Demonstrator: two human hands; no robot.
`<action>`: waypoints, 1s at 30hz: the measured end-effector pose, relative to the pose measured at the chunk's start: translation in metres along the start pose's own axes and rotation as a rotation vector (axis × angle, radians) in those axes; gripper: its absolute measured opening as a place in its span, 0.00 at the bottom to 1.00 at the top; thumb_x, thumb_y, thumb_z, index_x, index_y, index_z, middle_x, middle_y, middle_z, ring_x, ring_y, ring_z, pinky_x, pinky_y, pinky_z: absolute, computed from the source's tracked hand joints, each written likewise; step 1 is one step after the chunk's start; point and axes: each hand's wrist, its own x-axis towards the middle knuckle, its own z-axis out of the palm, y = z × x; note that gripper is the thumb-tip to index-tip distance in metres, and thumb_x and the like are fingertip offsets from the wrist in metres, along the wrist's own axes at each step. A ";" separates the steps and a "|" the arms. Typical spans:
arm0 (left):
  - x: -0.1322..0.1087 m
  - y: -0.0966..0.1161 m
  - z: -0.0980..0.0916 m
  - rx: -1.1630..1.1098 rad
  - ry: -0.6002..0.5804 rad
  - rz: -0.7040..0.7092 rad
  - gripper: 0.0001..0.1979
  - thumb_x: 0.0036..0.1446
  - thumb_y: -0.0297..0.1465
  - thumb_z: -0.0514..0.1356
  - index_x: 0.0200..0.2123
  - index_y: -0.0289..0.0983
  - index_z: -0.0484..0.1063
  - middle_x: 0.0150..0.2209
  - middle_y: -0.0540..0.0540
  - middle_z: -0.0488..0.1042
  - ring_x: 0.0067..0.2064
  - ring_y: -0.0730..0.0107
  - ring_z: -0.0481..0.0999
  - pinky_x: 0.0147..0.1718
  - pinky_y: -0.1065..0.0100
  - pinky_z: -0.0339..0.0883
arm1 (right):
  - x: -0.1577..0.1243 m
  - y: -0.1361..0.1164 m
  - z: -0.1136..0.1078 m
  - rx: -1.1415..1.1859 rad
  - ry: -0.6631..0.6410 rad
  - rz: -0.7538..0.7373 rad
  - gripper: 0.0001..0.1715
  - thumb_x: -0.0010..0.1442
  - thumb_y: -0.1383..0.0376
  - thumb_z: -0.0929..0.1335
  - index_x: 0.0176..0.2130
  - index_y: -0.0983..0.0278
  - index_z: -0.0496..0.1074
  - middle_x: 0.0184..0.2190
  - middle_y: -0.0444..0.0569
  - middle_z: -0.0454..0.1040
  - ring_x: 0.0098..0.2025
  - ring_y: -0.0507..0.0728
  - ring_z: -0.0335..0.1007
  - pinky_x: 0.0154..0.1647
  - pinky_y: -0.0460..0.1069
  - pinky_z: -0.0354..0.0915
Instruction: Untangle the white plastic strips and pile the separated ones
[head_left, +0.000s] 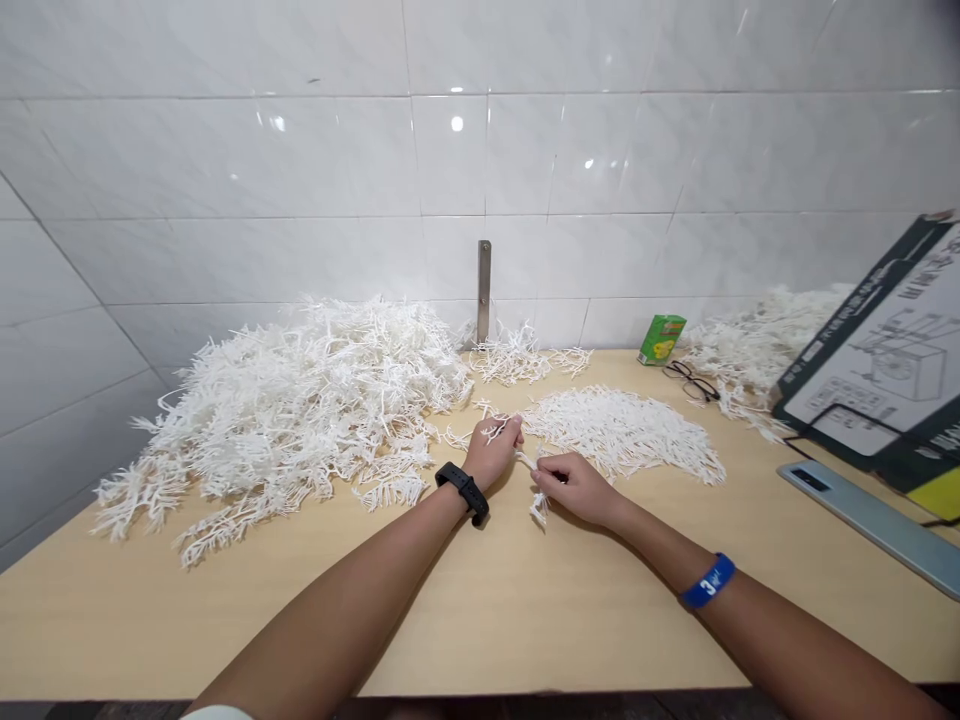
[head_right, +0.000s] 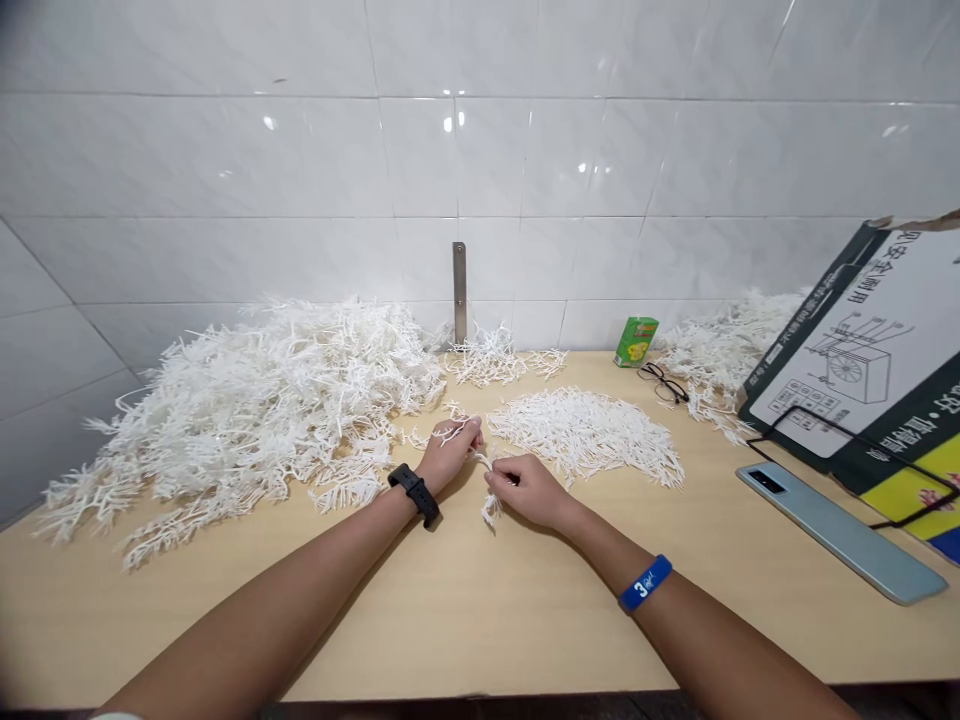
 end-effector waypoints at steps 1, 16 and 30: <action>0.000 -0.001 0.000 0.008 -0.002 0.008 0.22 0.59 0.45 0.53 0.20 0.36 0.69 0.20 0.50 0.68 0.26 0.71 0.66 0.33 0.67 0.60 | 0.000 0.001 0.001 0.000 0.020 0.006 0.24 0.60 0.58 0.62 0.18 0.62 0.51 0.17 0.39 0.50 0.23 0.50 0.47 0.25 0.47 0.48; -0.008 -0.002 0.004 -0.057 0.040 0.030 0.18 0.63 0.42 0.51 0.25 0.37 0.66 0.24 0.50 0.66 0.29 0.70 0.66 0.33 0.67 0.59 | -0.001 0.006 0.004 -0.054 0.019 0.079 0.21 0.63 0.55 0.61 0.23 0.62 0.63 0.21 0.43 0.64 0.25 0.53 0.57 0.29 0.49 0.54; -0.020 0.010 -0.003 0.070 0.009 0.162 0.08 0.61 0.35 0.52 0.34 0.38 0.68 0.32 0.46 0.71 0.34 0.68 0.69 0.36 0.66 0.61 | 0.004 0.007 0.007 0.014 0.041 0.083 0.18 0.63 0.56 0.60 0.24 0.61 0.60 0.21 0.43 0.63 0.27 0.54 0.58 0.31 0.49 0.55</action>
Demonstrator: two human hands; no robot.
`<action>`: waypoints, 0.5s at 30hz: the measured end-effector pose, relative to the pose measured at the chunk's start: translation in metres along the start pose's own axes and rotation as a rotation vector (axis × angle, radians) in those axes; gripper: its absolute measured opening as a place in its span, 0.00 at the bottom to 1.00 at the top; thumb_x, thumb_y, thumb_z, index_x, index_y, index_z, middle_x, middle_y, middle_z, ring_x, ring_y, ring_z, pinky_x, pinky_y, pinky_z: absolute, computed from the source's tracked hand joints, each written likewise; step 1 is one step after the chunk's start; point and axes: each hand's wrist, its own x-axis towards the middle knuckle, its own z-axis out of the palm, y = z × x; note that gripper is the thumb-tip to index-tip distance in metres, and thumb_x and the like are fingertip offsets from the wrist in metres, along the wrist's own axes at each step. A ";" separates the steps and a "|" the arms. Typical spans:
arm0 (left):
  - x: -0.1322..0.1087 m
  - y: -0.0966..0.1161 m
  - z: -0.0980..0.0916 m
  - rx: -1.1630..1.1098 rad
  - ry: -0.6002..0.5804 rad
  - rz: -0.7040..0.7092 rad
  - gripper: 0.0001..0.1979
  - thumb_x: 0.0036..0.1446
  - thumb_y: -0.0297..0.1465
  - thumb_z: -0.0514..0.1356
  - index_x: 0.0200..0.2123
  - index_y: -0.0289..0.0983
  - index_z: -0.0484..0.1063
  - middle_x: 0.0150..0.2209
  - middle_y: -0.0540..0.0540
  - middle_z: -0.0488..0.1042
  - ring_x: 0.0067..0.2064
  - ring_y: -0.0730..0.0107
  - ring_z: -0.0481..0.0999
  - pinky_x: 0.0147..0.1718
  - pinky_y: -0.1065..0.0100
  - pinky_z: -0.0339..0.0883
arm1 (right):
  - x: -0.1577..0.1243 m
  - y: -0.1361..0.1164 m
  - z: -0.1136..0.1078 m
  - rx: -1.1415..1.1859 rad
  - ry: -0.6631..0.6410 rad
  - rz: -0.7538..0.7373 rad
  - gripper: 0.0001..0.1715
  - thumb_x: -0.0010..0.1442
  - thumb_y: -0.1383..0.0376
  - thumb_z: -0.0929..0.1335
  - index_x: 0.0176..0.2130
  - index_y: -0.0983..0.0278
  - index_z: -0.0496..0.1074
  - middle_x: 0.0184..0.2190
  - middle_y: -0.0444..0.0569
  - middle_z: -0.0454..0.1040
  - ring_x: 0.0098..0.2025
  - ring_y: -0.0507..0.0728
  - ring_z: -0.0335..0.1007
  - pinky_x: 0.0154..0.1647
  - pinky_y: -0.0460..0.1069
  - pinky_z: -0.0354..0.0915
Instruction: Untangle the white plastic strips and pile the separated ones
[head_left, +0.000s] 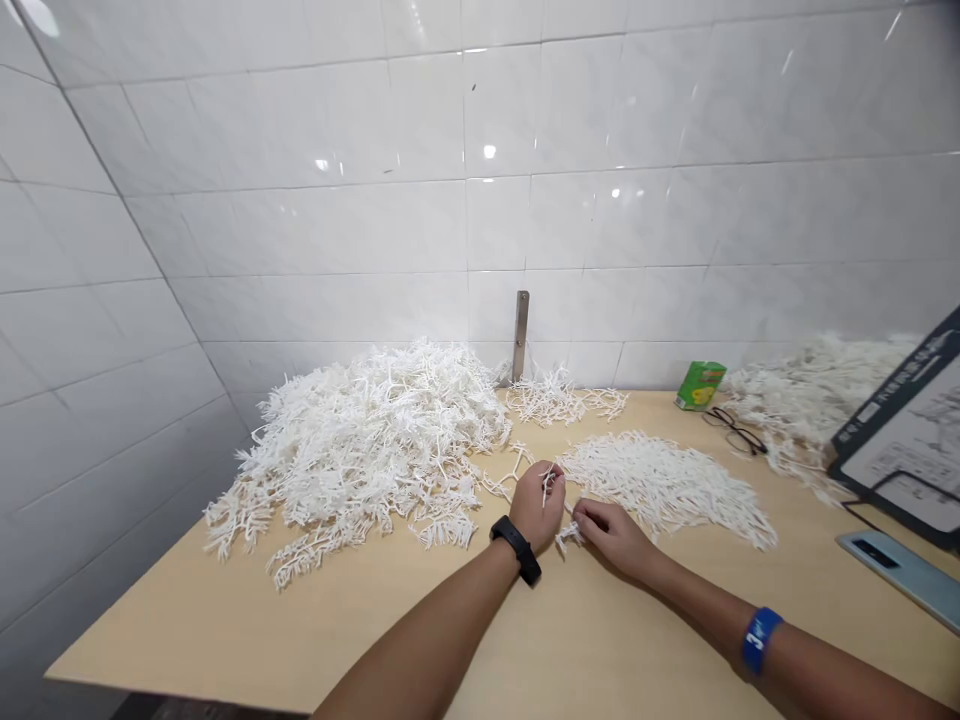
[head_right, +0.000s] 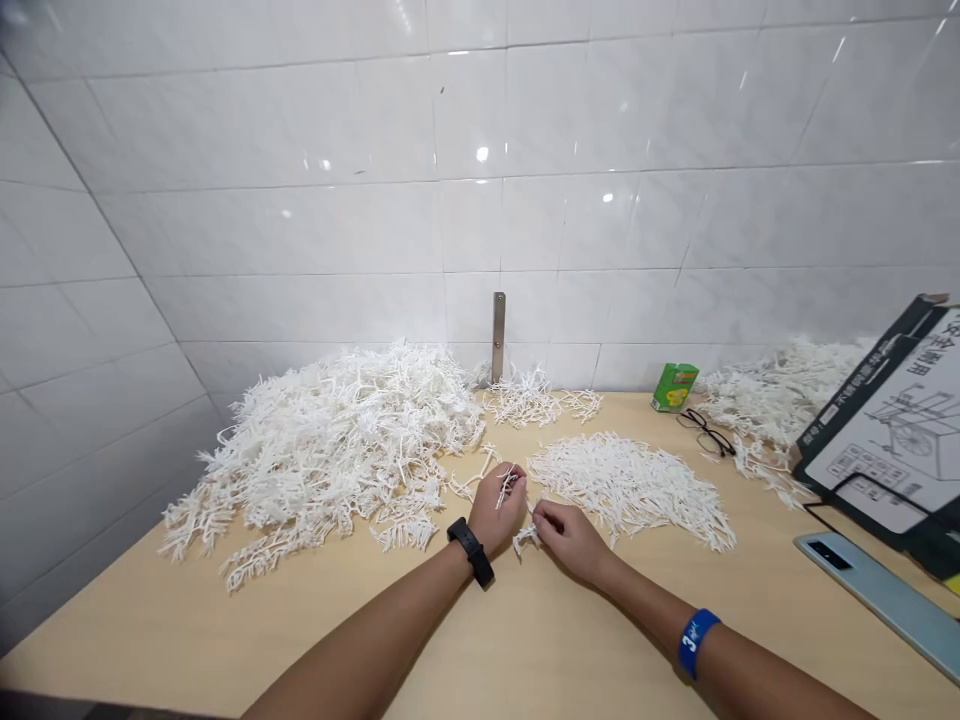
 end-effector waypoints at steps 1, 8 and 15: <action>0.001 0.000 0.001 0.023 0.007 0.014 0.09 0.61 0.35 0.52 0.34 0.38 0.68 0.32 0.46 0.71 0.34 0.68 0.69 0.36 0.66 0.61 | 0.000 0.001 0.000 0.008 -0.013 -0.013 0.18 0.63 0.56 0.59 0.25 0.61 0.61 0.22 0.43 0.64 0.27 0.54 0.59 0.32 0.50 0.55; 0.004 -0.005 0.006 0.067 0.033 -0.021 0.08 0.59 0.34 0.52 0.34 0.38 0.69 0.28 0.49 0.69 0.30 0.70 0.67 0.34 0.68 0.61 | 0.001 0.000 -0.002 0.053 -0.023 -0.067 0.16 0.62 0.57 0.61 0.26 0.61 0.61 0.21 0.42 0.63 0.27 0.53 0.59 0.31 0.49 0.55; 0.005 -0.004 0.008 0.102 0.122 -0.140 0.08 0.56 0.34 0.53 0.30 0.38 0.69 0.28 0.49 0.71 0.31 0.69 0.69 0.34 0.68 0.61 | 0.003 -0.001 -0.002 0.084 0.022 -0.066 0.17 0.60 0.57 0.61 0.23 0.61 0.58 0.20 0.41 0.59 0.26 0.53 0.56 0.29 0.48 0.54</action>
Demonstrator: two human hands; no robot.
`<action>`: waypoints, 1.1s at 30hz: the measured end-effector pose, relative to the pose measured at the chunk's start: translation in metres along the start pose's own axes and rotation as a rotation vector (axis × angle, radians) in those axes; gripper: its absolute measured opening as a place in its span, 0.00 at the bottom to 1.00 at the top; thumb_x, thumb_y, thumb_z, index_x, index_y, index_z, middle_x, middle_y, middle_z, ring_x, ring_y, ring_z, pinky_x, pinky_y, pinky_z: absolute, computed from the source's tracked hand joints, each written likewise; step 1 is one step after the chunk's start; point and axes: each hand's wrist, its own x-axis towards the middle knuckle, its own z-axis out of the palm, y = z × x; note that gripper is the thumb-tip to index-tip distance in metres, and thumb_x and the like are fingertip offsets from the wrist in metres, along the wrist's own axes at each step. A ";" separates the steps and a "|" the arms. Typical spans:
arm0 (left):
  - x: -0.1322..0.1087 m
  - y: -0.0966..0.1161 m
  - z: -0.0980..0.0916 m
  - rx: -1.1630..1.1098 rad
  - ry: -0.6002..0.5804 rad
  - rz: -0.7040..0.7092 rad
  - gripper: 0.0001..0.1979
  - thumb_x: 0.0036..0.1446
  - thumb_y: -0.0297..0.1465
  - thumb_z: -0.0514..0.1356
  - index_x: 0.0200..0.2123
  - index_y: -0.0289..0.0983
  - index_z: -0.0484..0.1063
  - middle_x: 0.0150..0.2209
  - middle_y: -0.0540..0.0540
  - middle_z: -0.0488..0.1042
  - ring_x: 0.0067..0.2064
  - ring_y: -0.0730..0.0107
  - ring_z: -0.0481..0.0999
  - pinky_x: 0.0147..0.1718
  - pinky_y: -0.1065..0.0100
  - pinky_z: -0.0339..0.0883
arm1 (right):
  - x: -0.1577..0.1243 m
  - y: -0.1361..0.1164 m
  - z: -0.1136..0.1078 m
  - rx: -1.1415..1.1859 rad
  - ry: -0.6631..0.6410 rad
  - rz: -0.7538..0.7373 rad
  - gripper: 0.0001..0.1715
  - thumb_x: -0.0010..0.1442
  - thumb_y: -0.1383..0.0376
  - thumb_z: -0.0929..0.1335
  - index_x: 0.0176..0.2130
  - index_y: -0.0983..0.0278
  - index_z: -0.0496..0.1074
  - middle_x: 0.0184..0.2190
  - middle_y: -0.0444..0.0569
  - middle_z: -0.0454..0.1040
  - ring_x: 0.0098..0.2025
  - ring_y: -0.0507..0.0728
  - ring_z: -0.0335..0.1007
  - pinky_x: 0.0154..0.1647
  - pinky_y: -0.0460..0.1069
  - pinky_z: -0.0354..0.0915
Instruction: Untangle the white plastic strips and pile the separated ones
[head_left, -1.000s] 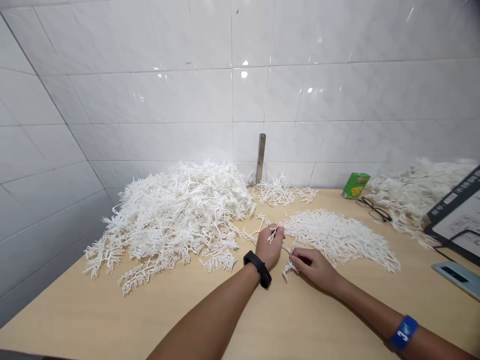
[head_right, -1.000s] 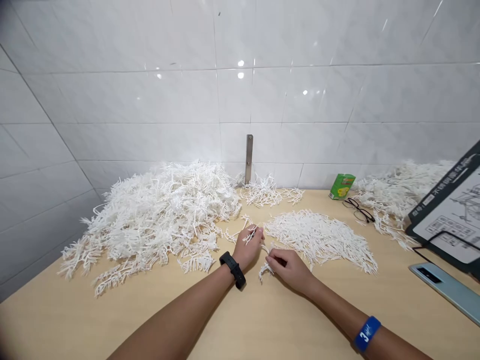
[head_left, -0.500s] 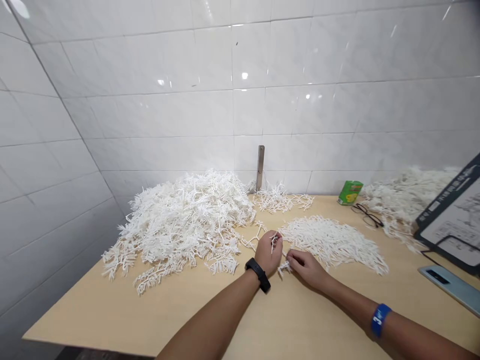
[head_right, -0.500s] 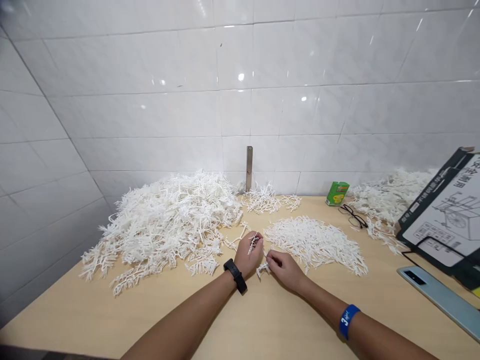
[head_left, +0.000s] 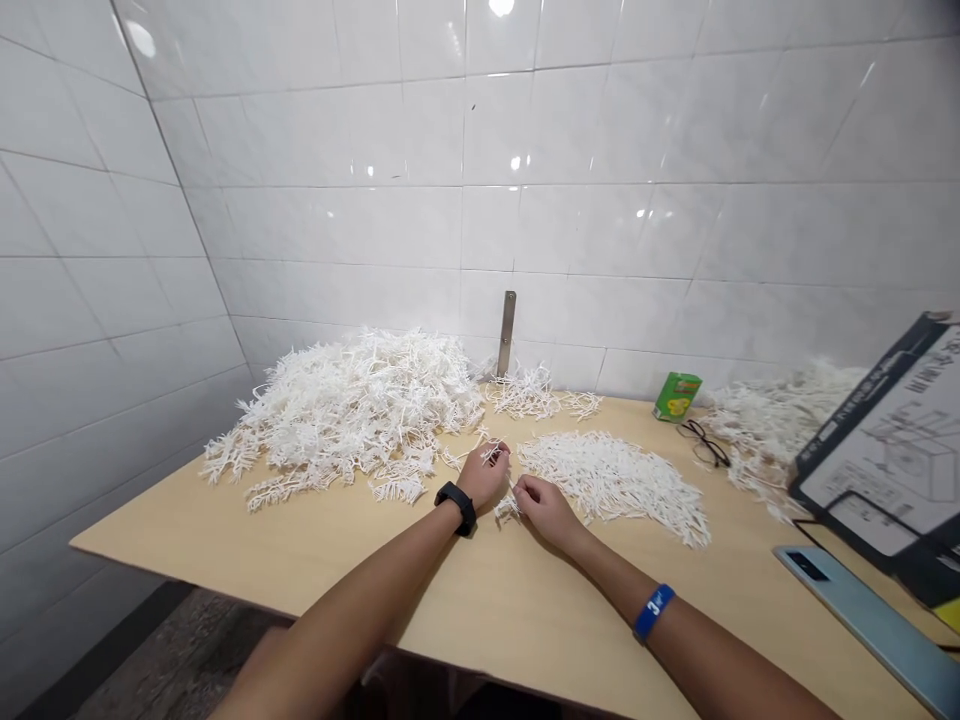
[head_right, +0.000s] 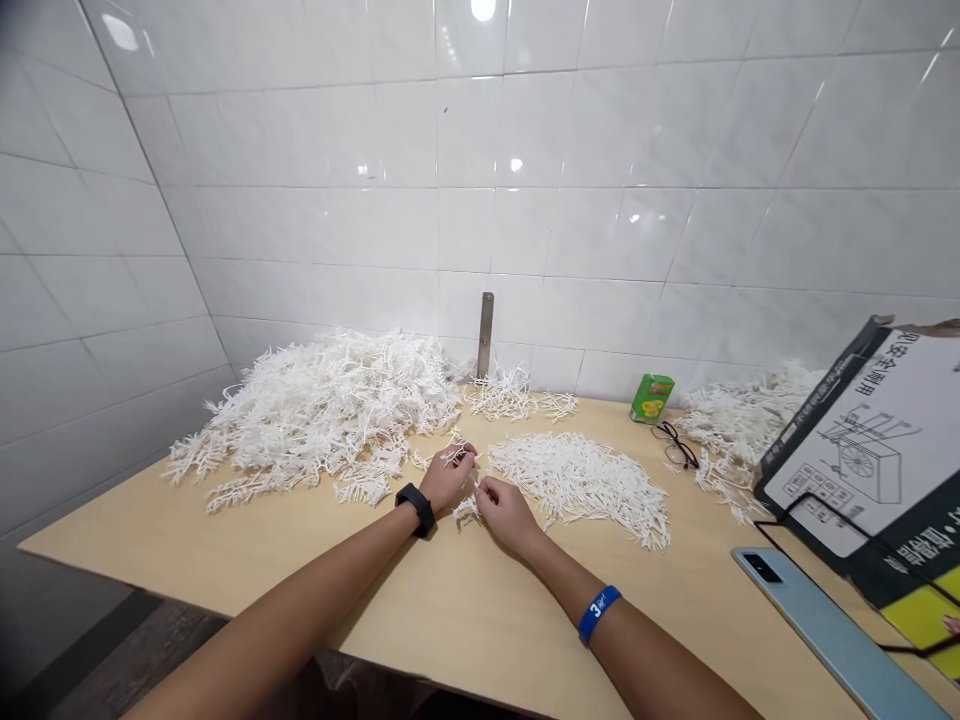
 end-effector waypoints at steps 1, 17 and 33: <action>0.000 -0.001 0.000 0.003 0.019 -0.005 0.08 0.56 0.34 0.53 0.31 0.38 0.69 0.28 0.49 0.71 0.31 0.69 0.69 0.34 0.68 0.62 | 0.000 0.000 0.000 0.011 -0.003 -0.001 0.17 0.60 0.57 0.61 0.23 0.61 0.58 0.20 0.41 0.60 0.26 0.53 0.56 0.29 0.48 0.54; -0.007 -0.001 -0.018 0.032 0.205 0.028 0.13 0.58 0.38 0.56 0.30 0.36 0.76 0.36 0.40 0.77 0.41 0.60 0.75 0.45 0.62 0.64 | 0.004 0.004 -0.005 0.232 -0.011 0.061 0.16 0.60 0.53 0.62 0.28 0.62 0.62 0.19 0.40 0.63 0.22 0.51 0.59 0.27 0.48 0.56; -0.016 0.031 -0.021 0.249 0.146 -0.192 0.23 0.62 0.47 0.50 0.22 0.37 0.67 0.21 0.46 0.70 0.26 0.67 0.68 0.31 0.67 0.57 | 0.002 0.007 -0.012 0.411 0.015 0.148 0.18 0.56 0.50 0.67 0.29 0.62 0.64 0.17 0.38 0.60 0.20 0.50 0.53 0.21 0.46 0.50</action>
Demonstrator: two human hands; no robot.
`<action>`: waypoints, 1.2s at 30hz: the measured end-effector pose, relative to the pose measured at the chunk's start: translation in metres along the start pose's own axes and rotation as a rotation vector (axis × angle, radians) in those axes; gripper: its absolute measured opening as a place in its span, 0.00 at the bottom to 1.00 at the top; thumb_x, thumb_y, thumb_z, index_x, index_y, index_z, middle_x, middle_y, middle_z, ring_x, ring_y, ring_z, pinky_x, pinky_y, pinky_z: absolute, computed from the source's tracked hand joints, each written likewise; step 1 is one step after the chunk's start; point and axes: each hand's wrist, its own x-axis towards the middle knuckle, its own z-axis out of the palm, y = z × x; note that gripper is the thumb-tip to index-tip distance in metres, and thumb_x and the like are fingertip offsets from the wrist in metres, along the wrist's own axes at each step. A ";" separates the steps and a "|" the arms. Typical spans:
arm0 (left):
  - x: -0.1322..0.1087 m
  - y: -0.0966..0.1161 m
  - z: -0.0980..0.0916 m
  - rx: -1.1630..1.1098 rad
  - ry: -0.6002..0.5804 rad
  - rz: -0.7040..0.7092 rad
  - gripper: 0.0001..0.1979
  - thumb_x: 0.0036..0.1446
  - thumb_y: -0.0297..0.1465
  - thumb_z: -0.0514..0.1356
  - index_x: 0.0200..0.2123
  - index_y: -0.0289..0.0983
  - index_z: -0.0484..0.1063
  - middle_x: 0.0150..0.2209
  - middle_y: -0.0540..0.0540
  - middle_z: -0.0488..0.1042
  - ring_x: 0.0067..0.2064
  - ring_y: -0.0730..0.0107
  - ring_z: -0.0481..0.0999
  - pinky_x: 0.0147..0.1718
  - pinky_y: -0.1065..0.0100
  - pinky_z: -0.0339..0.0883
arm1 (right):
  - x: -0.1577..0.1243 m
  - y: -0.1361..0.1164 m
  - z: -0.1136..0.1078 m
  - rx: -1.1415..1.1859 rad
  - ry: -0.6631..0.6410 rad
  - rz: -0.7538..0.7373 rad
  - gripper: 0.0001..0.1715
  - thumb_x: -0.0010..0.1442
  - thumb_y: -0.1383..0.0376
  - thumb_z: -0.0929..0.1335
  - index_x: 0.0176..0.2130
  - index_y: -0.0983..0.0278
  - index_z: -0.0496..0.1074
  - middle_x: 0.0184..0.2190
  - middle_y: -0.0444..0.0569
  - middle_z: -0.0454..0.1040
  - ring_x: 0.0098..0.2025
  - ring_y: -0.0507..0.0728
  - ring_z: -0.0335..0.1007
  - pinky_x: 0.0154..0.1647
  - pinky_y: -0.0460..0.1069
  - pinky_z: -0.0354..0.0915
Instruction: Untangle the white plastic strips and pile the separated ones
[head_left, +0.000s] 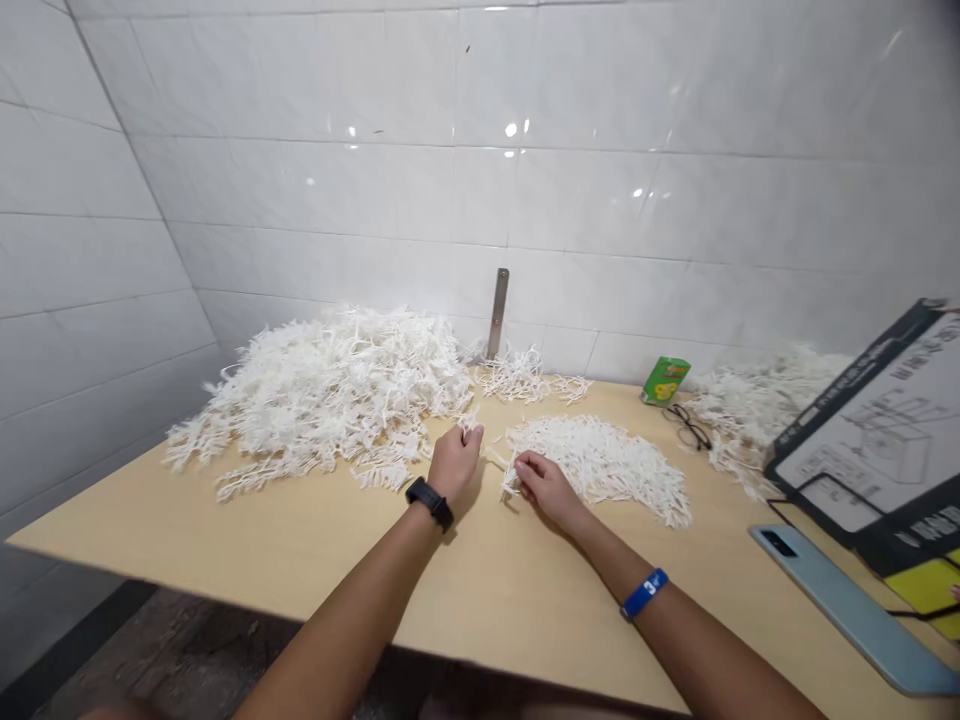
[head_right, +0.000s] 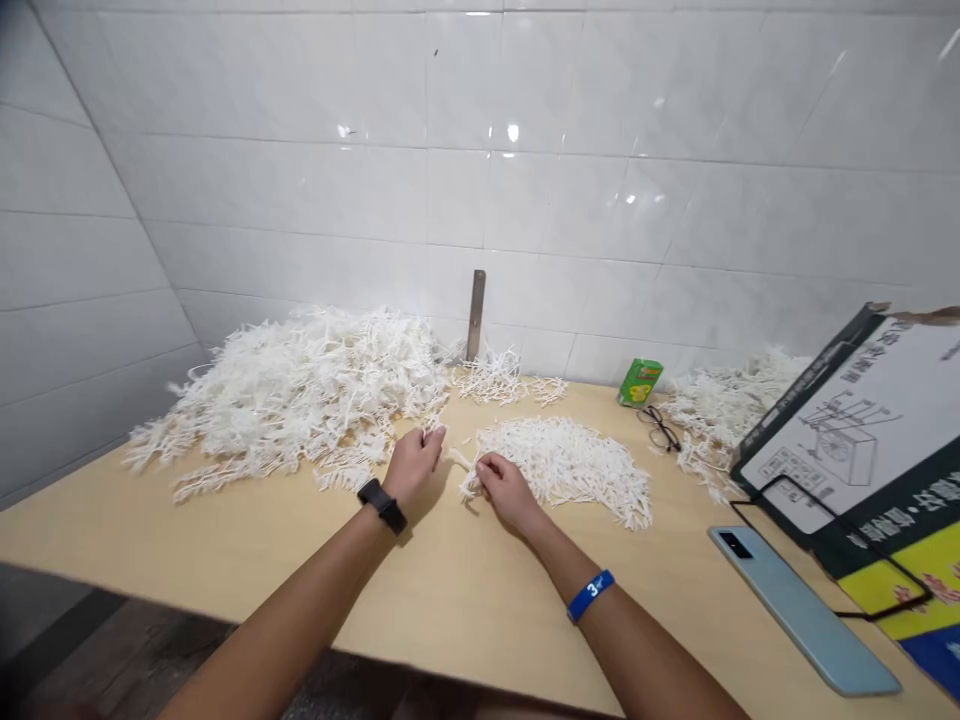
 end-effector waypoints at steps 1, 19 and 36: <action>-0.002 0.001 0.004 -0.036 -0.106 0.019 0.26 0.62 0.48 0.48 0.21 0.37 0.67 0.20 0.46 0.70 0.26 0.66 0.69 0.32 0.66 0.58 | 0.000 0.000 0.000 0.008 0.006 -0.005 0.19 0.57 0.49 0.66 0.30 0.62 0.64 0.17 0.38 0.59 0.19 0.50 0.53 0.21 0.46 0.49; 0.002 -0.008 0.035 -0.901 -0.748 -0.135 0.22 0.50 0.43 0.67 0.41 0.31 0.77 0.35 0.40 0.77 0.34 0.65 0.76 0.40 0.60 0.70 | 0.001 0.000 -0.001 0.045 -0.018 -0.067 0.19 0.56 0.50 0.69 0.36 0.63 0.68 0.21 0.41 0.66 0.23 0.50 0.61 0.25 0.48 0.59; 0.001 -0.002 0.038 -0.966 -0.655 -0.181 0.24 0.51 0.45 0.66 0.44 0.33 0.76 0.33 0.44 0.75 0.30 0.71 0.73 0.30 0.67 0.68 | -0.003 -0.003 -0.001 -0.093 -0.027 -0.081 0.13 0.59 0.56 0.66 0.32 0.63 0.67 0.23 0.43 0.69 0.25 0.51 0.63 0.28 0.48 0.61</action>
